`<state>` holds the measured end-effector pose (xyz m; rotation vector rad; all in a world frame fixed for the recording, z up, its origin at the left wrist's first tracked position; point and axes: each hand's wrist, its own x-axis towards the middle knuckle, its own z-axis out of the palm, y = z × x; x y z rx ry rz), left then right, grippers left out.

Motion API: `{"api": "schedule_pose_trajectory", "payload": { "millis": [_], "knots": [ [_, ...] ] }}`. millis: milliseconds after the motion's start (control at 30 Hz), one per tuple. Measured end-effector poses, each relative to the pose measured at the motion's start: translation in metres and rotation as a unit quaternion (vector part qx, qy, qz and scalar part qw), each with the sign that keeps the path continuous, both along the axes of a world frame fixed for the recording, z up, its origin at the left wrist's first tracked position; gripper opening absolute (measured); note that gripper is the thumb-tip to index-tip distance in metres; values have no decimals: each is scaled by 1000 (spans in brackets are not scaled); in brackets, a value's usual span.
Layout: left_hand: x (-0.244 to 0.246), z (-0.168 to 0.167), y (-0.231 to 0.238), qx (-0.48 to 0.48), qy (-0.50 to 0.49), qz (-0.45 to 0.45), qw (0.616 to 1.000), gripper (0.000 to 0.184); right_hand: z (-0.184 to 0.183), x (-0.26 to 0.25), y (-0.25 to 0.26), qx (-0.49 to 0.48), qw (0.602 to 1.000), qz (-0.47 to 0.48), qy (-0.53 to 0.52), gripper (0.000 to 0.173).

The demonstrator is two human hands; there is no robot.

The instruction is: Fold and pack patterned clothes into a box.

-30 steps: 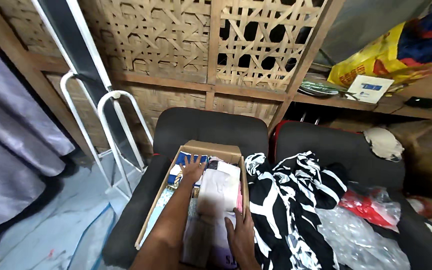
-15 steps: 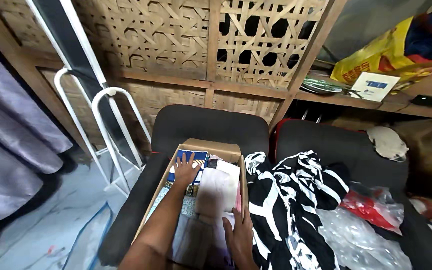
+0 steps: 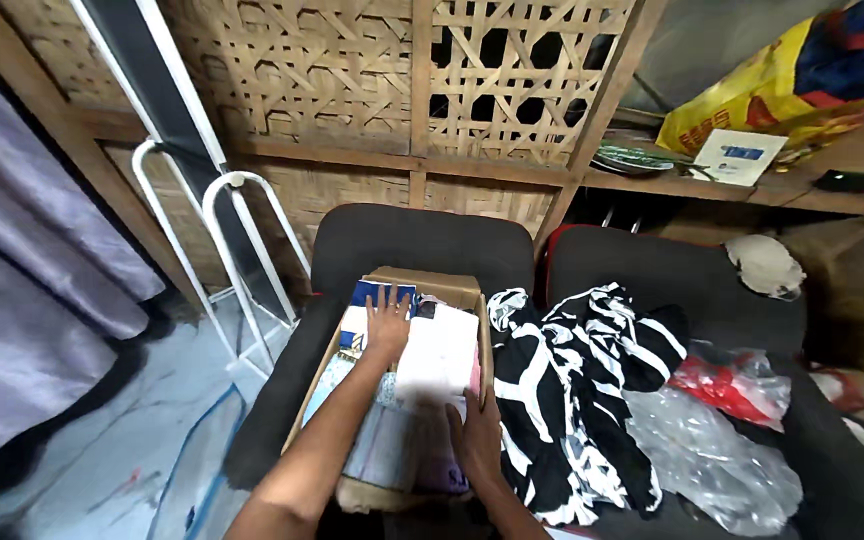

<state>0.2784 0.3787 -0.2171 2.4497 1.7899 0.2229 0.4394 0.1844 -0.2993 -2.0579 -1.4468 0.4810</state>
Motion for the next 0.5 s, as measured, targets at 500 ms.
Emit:
{"api": "schedule_pose_trajectory", "payload": {
  "millis": [500],
  "knots": [
    [52, 44, -22, -90, 129, -149, 976, 62, -4, 3, -2, 26, 1000, 2, -15, 61]
  ]
}}
